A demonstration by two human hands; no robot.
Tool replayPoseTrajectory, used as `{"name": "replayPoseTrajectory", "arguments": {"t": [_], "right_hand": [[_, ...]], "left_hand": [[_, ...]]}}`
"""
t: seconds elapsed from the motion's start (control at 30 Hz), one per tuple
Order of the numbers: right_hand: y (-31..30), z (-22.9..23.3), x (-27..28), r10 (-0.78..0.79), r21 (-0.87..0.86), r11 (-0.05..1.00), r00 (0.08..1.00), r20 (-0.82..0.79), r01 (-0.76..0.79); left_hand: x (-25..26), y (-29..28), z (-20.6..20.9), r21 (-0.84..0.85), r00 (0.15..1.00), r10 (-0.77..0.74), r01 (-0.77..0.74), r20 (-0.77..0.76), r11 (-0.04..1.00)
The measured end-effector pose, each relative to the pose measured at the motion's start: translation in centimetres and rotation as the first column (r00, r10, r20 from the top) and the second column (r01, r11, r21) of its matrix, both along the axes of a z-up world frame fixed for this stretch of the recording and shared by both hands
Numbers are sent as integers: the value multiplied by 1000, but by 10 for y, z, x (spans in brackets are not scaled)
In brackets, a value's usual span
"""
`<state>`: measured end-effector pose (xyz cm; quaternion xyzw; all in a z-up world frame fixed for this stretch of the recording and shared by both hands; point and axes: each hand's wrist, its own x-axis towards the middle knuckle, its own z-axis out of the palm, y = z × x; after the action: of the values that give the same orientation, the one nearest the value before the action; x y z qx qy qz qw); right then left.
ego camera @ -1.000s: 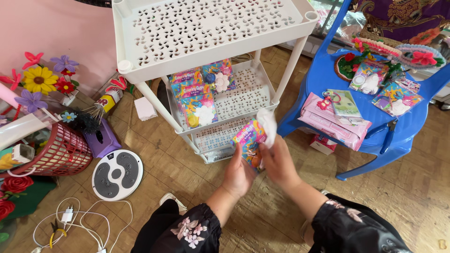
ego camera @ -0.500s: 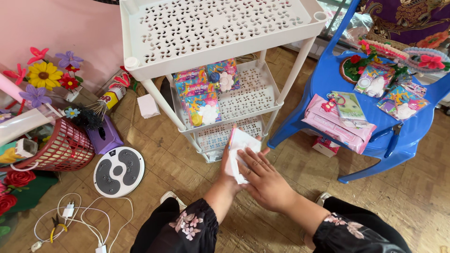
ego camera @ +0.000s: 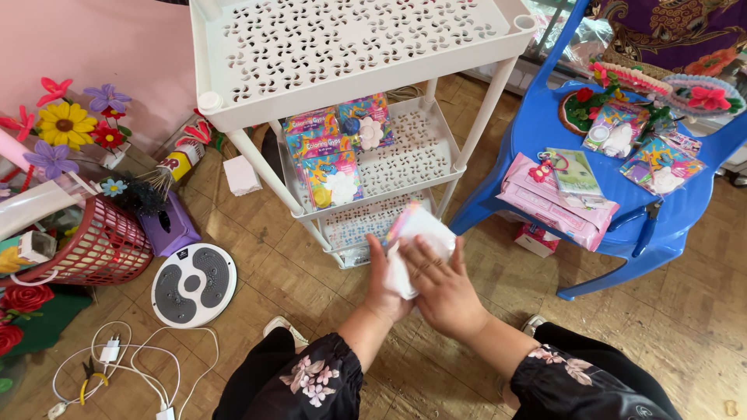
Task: The person wipes the surfaces of various small packaged items and decorative objects with a white cloth. They handle each item individually, wiping it and then placing it into a white plastic shelving unit or onto a blue chair.
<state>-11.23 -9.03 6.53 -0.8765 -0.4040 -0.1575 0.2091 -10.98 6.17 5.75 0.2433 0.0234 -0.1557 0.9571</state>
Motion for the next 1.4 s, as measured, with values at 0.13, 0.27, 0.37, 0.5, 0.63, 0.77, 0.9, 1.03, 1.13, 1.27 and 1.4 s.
{"name": "replayPoseTrajectory", "arguments": {"t": [0.13, 0.27, 0.37, 0.5, 0.63, 0.77, 0.9, 1.03, 1.13, 1.27, 1.4], "right_hand": [[-11, -14, 12, 261, 209, 945, 965, -17, -252], [-25, -13, 28, 228, 705, 708, 957, -180, -36], [-21, -1, 35, -215, 594, 770, 971, -101, 233], [-3, 19, 19, 0, 197, 980, 986, -164, 33], [9, 28, -6, 92, 54, 995, 974, -207, -83], [4, 31, 4, 39, 19, 999, 990, -136, -37], [-12, 22, 16, 116, 332, 943, 928, -353, 8], [-18, 3, 20, 225, 511, 859, 922, -315, -35], [-23, -2, 16, 169, 540, 678, 609, -775, 499], [-41, 28, 7, 117, 478, 837, 766, -632, 267], [-17, 60, -26, -43, 265, 947, 888, -458, 182]], "left_hand": [[5, 9, 2, -86, 995, 42, -50, -92, 995], [4, 8, 15, 47, 997, 58, -55, -53, 997], [-1, 4, 26, 73, 994, 12, -4, -113, 997], [-3, 2, 29, 88, 996, 41, -34, -79, 996], [-2, 7, 23, -25, 994, 91, -90, 56, 996], [-3, 9, 25, 11, 990, 134, -133, -46, 991], [-5, 9, 33, -71, 997, 62, -65, -45, 995], [-6, 11, 36, -83, 999, 47, -49, -26, 995], [-8, 8, 31, -41, 995, 83, -86, -62, 995], [-11, 0, 18, 109, 987, 148, -141, -65, 984], [-18, -3, 6, 91, 991, 132, -132, 2, 987]]}}
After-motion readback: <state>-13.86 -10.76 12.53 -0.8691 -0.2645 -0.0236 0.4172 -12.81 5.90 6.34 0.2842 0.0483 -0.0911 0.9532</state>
